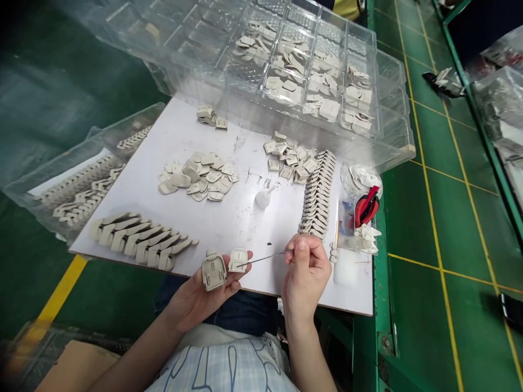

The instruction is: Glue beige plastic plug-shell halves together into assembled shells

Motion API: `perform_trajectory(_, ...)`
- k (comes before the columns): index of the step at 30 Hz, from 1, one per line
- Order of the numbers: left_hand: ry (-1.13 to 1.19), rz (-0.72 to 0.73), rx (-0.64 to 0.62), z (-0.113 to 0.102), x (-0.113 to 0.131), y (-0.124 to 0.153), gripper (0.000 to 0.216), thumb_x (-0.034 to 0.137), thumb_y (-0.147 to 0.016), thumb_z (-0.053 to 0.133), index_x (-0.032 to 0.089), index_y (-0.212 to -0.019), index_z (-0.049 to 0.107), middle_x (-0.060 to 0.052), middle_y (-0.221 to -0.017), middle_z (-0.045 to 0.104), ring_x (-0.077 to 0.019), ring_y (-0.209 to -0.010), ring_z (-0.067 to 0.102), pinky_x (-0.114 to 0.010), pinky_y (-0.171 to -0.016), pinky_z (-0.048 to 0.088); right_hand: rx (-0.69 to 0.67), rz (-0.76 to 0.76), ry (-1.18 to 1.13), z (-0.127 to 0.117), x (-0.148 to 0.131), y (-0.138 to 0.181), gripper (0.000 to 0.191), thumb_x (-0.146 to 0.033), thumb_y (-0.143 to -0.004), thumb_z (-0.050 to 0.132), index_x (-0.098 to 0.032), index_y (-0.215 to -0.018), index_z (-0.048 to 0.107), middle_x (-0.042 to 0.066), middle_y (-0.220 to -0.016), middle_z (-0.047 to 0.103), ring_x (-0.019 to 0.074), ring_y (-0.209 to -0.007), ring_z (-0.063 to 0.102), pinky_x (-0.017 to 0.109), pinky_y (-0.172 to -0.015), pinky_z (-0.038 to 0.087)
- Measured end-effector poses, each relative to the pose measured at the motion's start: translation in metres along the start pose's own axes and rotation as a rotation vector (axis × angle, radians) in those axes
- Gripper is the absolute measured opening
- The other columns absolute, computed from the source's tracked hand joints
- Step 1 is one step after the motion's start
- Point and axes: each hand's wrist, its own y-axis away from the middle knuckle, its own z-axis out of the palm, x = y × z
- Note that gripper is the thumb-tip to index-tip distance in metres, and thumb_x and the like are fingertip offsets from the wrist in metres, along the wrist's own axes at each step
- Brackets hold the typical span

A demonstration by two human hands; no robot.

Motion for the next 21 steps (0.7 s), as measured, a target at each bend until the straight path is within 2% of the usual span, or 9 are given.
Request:
perform_trajectory(7,-0.013,0.006,0.042,0.002,0.0,0.0,0.03,0.044,-0.083,0.079,0.025,-0.106,0.082,-0.007,-0.128,0.076,-0.0207,-0.118,0.069,-0.022,-0.087,0.051,0.041,0.026,0.004,-0.007,0.001,0.0,0.036,-0.042,-0.085,0.077,-0.018,-0.068,0.057,-0.005,-0.064,0.052,0.0061,-0.054,0.044,0.019,-0.05,0.035)
perform_trajectory(9,-0.022,0.006,0.048,0.001,0.0,0.0,0.03,0.044,-0.083,0.079,0.025,-0.106,0.082,-0.007,-0.13,0.075,-0.021,-0.119,0.069,-0.022,-0.087,0.051,0.068,-0.012,-0.003,-0.014,-0.003,-0.005,0.037,-0.042,-0.085,0.076,-0.018,-0.068,0.054,-0.005,-0.064,0.05,0.0062,-0.055,0.044,0.019,-0.049,0.034)
perform_trajectory(11,-0.033,0.01,0.042,-0.001,0.0,0.001,0.029,0.044,-0.084,0.078,0.027,-0.107,0.082,-0.007,-0.134,0.073,-0.0209,-0.122,0.068,-0.021,-0.087,0.052,0.171,-0.112,0.025,-0.028,-0.009,-0.016,0.038,-0.042,-0.085,0.075,-0.019,-0.069,0.051,-0.006,-0.064,0.049,0.0063,-0.055,0.043,0.018,-0.048,0.032)
perform_trajectory(14,-0.06,0.002,0.035,-0.007,0.001,0.004,0.031,0.046,-0.085,0.076,0.029,-0.111,0.08,-0.006,-0.141,0.068,-0.0231,-0.129,0.064,-0.022,-0.091,0.053,0.448,-0.34,0.167,-0.062,-0.022,-0.039,0.037,-0.04,-0.085,0.073,-0.02,-0.068,0.048,-0.007,-0.061,0.046,0.0065,-0.053,0.041,0.02,-0.046,0.028)
perform_trajectory(16,-0.086,-0.02,0.053,-0.015,0.002,0.006,0.031,0.048,-0.088,0.072,0.031,-0.113,0.079,-0.005,-0.145,0.065,-0.0267,-0.136,0.059,-0.027,-0.097,0.053,0.585,-0.464,0.261,-0.087,-0.03,-0.054,0.033,-0.037,-0.083,0.073,-0.021,-0.067,0.048,-0.007,-0.06,0.047,0.007,-0.051,0.04,0.022,-0.046,0.027)
perform_trajectory(18,-0.108,-0.049,0.077,-0.023,0.002,0.007,0.029,0.047,-0.091,0.069,0.031,-0.114,0.079,-0.004,-0.148,0.063,-0.0298,-0.14,0.055,-0.031,-0.102,0.052,0.66,-0.539,0.337,-0.108,-0.035,-0.064,0.028,-0.034,-0.083,0.071,-0.021,-0.068,0.051,-0.006,-0.061,0.05,0.0082,-0.05,0.042,0.024,-0.046,0.028)
perform_trajectory(21,-0.103,-0.03,0.097,-0.031,-0.001,0.009,0.03,0.048,-0.089,0.07,0.034,-0.115,0.078,0.001,-0.141,0.068,-0.029,-0.136,0.059,-0.03,-0.099,0.055,0.764,-0.613,0.525,-0.126,-0.034,-0.074,0.024,-0.035,-0.085,0.067,-0.023,-0.07,0.053,-0.004,-0.061,0.053,0.0111,-0.05,0.044,0.028,-0.048,0.034)
